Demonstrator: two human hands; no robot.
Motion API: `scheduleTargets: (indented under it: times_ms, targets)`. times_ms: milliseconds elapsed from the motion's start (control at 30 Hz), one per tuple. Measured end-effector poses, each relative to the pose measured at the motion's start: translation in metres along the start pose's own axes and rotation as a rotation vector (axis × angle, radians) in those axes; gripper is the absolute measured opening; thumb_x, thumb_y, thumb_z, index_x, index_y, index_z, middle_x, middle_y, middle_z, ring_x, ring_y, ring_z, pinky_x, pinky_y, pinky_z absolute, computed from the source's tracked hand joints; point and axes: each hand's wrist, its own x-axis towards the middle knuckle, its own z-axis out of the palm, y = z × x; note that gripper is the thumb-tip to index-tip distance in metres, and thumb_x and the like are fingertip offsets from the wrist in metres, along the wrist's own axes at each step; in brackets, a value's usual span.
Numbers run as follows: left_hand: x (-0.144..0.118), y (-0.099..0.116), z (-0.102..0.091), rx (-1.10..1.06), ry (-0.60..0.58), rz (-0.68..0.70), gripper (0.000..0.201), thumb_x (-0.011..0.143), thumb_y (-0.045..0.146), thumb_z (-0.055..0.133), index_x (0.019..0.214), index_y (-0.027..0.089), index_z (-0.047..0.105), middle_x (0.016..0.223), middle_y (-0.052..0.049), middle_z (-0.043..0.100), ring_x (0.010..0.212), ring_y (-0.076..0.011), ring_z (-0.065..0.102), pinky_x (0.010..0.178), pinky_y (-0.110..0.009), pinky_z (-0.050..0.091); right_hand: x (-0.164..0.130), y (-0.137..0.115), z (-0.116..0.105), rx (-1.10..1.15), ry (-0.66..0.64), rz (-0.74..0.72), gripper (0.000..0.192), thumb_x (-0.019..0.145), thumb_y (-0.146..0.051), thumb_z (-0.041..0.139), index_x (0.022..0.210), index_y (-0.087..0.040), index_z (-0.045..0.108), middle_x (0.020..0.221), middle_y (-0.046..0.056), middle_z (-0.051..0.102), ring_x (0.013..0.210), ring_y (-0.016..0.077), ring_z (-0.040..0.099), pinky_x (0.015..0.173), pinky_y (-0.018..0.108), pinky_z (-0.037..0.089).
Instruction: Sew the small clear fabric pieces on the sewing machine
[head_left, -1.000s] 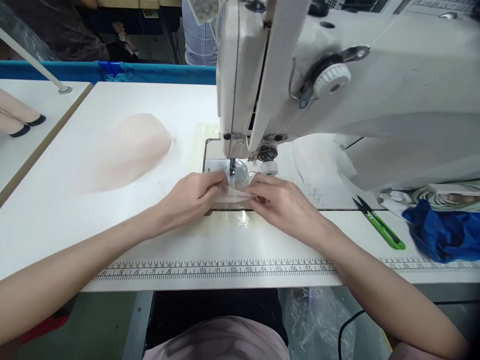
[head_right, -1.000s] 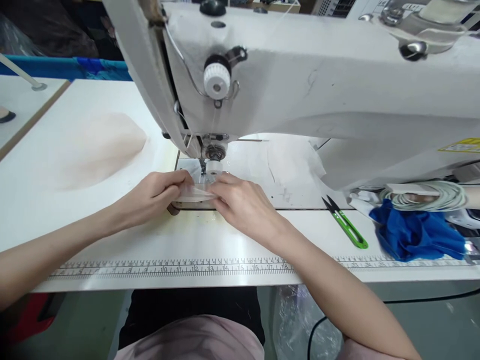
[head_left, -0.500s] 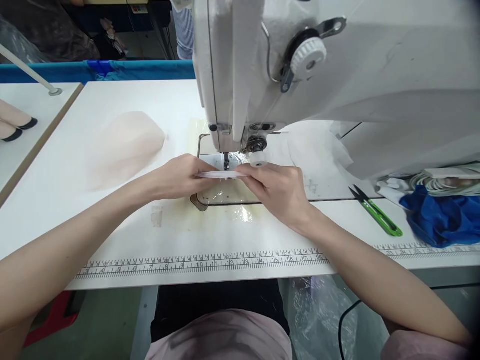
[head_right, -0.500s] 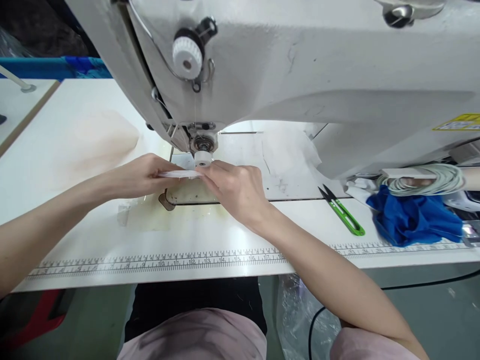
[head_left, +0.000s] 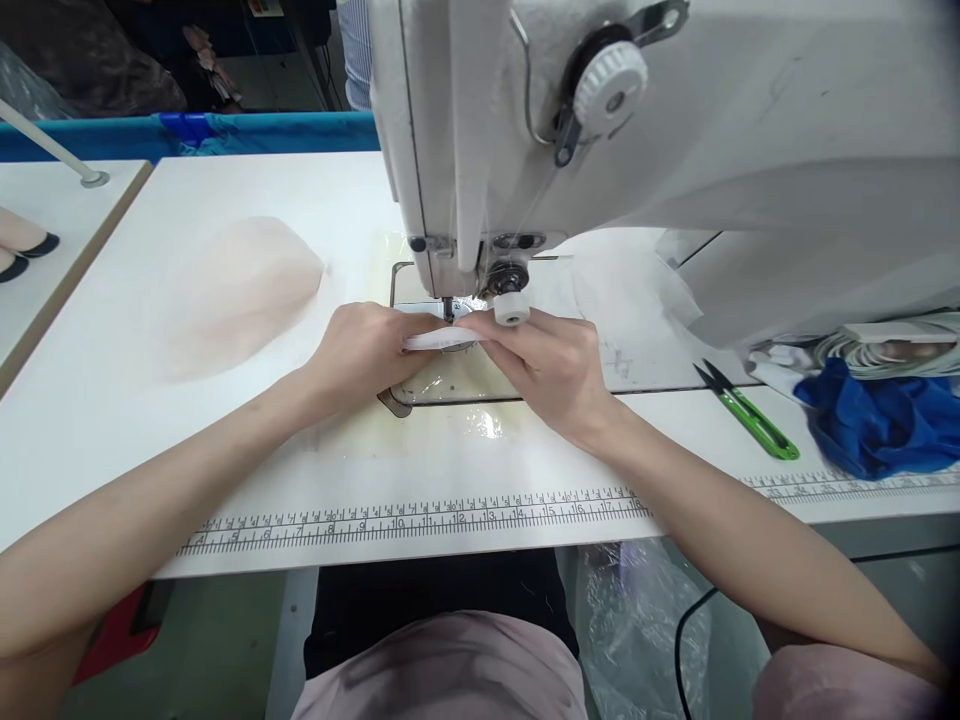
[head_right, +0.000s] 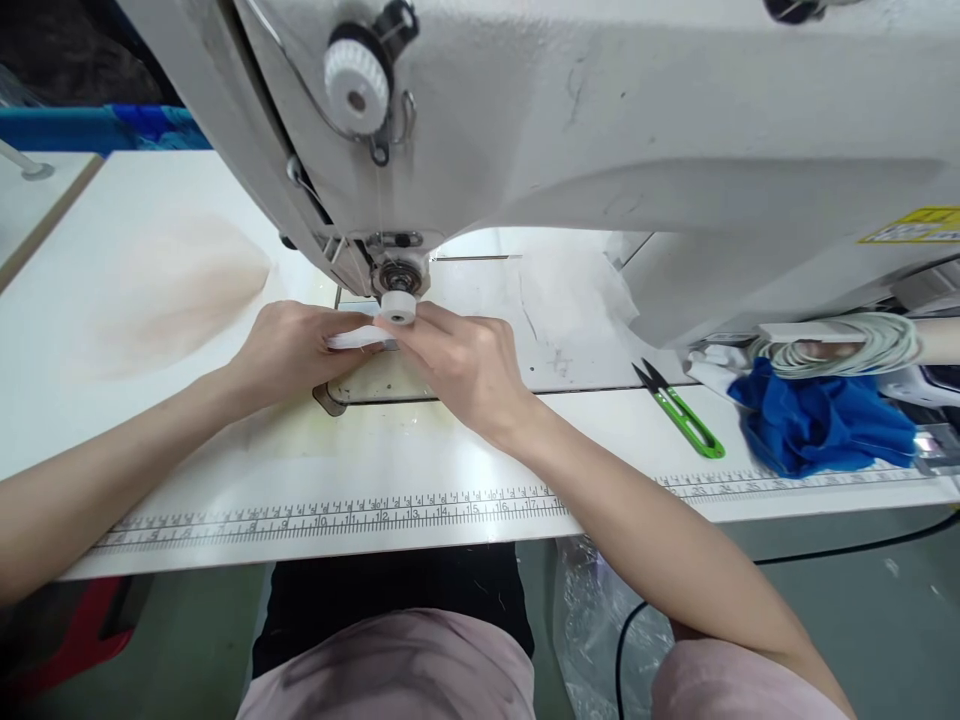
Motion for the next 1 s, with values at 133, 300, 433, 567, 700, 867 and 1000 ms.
scheduleTargets:
  times_ms: [133, 300, 433, 567, 700, 867, 1000]
  targets:
    - [0.003, 0.006, 0.011, 0.009, 0.096, -0.071, 0.024, 0.083, 0.034, 0.061, 0.097, 0.024, 0.077, 0.058, -0.001, 0.066, 0.049, -0.0143, 0.054, 0.050, -0.026, 0.032, 0.000, 0.000, 0.002, 0.011, 0.015, 0.020, 0.030, 0.097, -0.014, 0.049, 0.093, -0.025, 0.077, 0.068, -0.006, 0.067, 0.051, 0.0032, 0.048, 0.045, 0.018, 0.033]
    - [0.002, 0.008, 0.013, -0.056, 0.136, -0.069, 0.024, 0.083, 0.033, 0.057, 0.093, 0.021, 0.076, 0.056, 0.000, 0.062, 0.050, -0.0135, 0.052, 0.051, -0.025, 0.032, -0.001, 0.001, 0.002, 0.004, -0.083, 0.086, 0.029, 0.099, -0.019, 0.047, 0.097, -0.027, 0.076, 0.069, -0.005, 0.065, 0.053, 0.0055, 0.048, 0.046, 0.020, 0.032]
    - [0.002, 0.008, 0.002, -0.107, 0.050, -0.024, 0.031, 0.087, 0.037, 0.051, 0.070, 0.019, 0.070, 0.045, 0.003, 0.044, 0.043, -0.0105, 0.036, 0.048, -0.025, 0.028, 0.001, 0.001, 0.000, 0.000, -0.208, 0.155, 0.034, 0.102, -0.027, 0.043, 0.090, -0.024, 0.075, 0.069, -0.001, 0.063, 0.055, 0.0074, 0.047, 0.047, 0.023, 0.031]
    - [0.003, 0.009, -0.004, -0.118, 0.010, -0.027, 0.031, 0.083, 0.041, 0.057, 0.061, 0.020, 0.060, 0.042, 0.006, 0.031, 0.041, -0.0087, 0.026, 0.047, -0.025, 0.025, 0.003, 0.001, -0.001, 0.006, -0.250, 0.177, 0.038, 0.102, -0.028, 0.041, 0.082, -0.022, 0.072, 0.068, -0.001, 0.063, 0.053, 0.0077, 0.045, 0.046, 0.025, 0.028]
    - [0.000, 0.012, -0.011, -0.225, -0.020, -0.045, 0.035, 0.083, 0.038, 0.057, 0.054, 0.020, 0.052, 0.042, 0.006, 0.035, 0.040, -0.0077, 0.028, 0.045, -0.024, 0.025, 0.003, 0.001, -0.002, 0.023, -0.248, 0.179, 0.037, 0.102, -0.027, 0.043, 0.080, -0.021, 0.073, 0.071, -0.001, 0.067, 0.054, 0.0074, 0.049, 0.045, 0.025, 0.027]
    - [-0.008, 0.014, -0.029, -0.484, -0.236, -0.094, 0.029, 0.084, 0.028, 0.051, 0.057, 0.018, 0.054, 0.048, 0.004, 0.047, 0.042, -0.0076, 0.041, 0.044, -0.023, 0.030, 0.000, 0.001, -0.006, 0.128, -0.221, 0.132, 0.026, 0.099, -0.025, 0.049, 0.097, -0.021, 0.075, 0.079, -0.002, 0.073, 0.061, 0.0071, 0.059, 0.047, 0.022, 0.031]
    - [-0.016, 0.010, -0.030, -0.532, -0.257, -0.008, 0.033, 0.092, 0.031, 0.048, 0.068, 0.017, 0.066, 0.061, 0.001, 0.055, 0.052, -0.0097, 0.053, 0.046, -0.022, 0.036, -0.001, -0.002, -0.017, 0.157, -0.348, 0.109, 0.027, 0.098, -0.020, 0.047, 0.099, -0.021, 0.075, 0.080, -0.003, 0.075, 0.065, 0.0084, 0.063, 0.048, 0.022, 0.031]
